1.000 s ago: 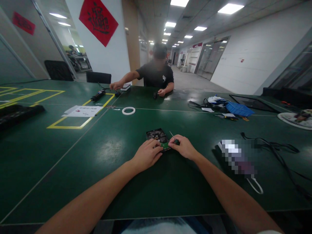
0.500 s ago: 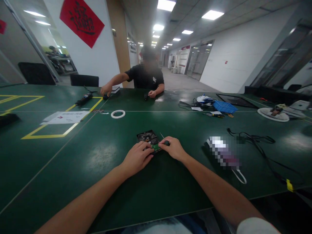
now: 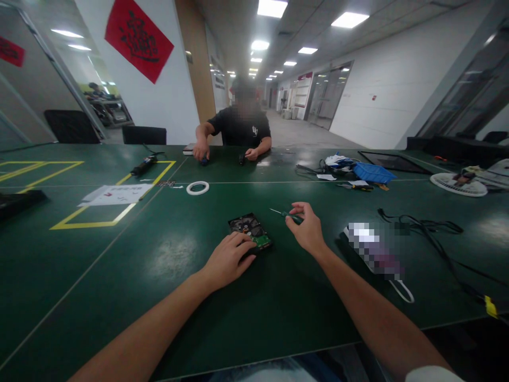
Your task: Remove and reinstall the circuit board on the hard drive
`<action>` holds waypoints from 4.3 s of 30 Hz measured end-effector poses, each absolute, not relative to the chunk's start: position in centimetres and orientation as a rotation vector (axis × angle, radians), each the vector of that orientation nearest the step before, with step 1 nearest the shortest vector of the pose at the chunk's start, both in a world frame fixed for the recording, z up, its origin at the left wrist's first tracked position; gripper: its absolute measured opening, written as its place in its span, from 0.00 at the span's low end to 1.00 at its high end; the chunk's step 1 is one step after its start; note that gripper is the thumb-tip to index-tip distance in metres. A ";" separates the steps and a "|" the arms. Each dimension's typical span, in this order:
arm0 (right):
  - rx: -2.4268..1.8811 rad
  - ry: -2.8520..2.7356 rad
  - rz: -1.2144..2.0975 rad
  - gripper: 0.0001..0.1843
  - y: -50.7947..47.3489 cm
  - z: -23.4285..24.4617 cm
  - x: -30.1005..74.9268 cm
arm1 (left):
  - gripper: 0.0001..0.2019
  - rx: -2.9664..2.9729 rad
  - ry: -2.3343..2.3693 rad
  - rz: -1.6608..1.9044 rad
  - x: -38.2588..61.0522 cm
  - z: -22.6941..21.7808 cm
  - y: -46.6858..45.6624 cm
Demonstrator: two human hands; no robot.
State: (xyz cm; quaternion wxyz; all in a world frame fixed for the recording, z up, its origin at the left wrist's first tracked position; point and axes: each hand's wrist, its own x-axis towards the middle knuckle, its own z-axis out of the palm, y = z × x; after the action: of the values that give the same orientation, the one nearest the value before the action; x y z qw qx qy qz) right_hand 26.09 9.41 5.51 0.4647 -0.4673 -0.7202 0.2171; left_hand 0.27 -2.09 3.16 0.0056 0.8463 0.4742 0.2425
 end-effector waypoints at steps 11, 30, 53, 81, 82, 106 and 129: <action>-1.075 -1.823 0.136 0.18 7.7 7.6 25.7 | 0.16 2.519 1.613 0.918 -0.7 3.4 -1.5; -1.089 -2.063 0.284 0.33 8.6 4.7 25.1 | 0.54 2.367 1.695 0.677 -3.9 1.4 -0.7; -0.938 -1.856 0.511 0.34 6.5 5.2 23.9 | 0.18 2.766 1.319 0.701 -0.6 3.3 -1.9; -0.779 -1.908 0.046 0.27 9.5 5.3 23.3 | 0.14 2.808 1.421 0.809 0.9 1.9 -0.6; -0.774 -1.917 0.050 0.27 9.6 5.4 23.2 | 0.14 2.805 1.425 0.817 1.0 1.8 -0.6; -0.769 -1.880 0.048 0.27 9.4 4.6 23.2 | 0.13 2.789 1.297 0.855 0.0 2.6 -1.4; -0.742 -1.901 -0.027 0.21 9.7 5.2 23.9 | 0.14 2.774 1.318 0.826 0.1 2.6 -1.5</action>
State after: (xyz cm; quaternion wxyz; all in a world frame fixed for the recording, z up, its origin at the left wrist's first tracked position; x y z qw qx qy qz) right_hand 23.88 9.70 5.17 0.5228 -0.3100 -0.7940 -0.0112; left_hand 0.09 -1.54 2.63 -0.0196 0.8720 0.4144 0.2598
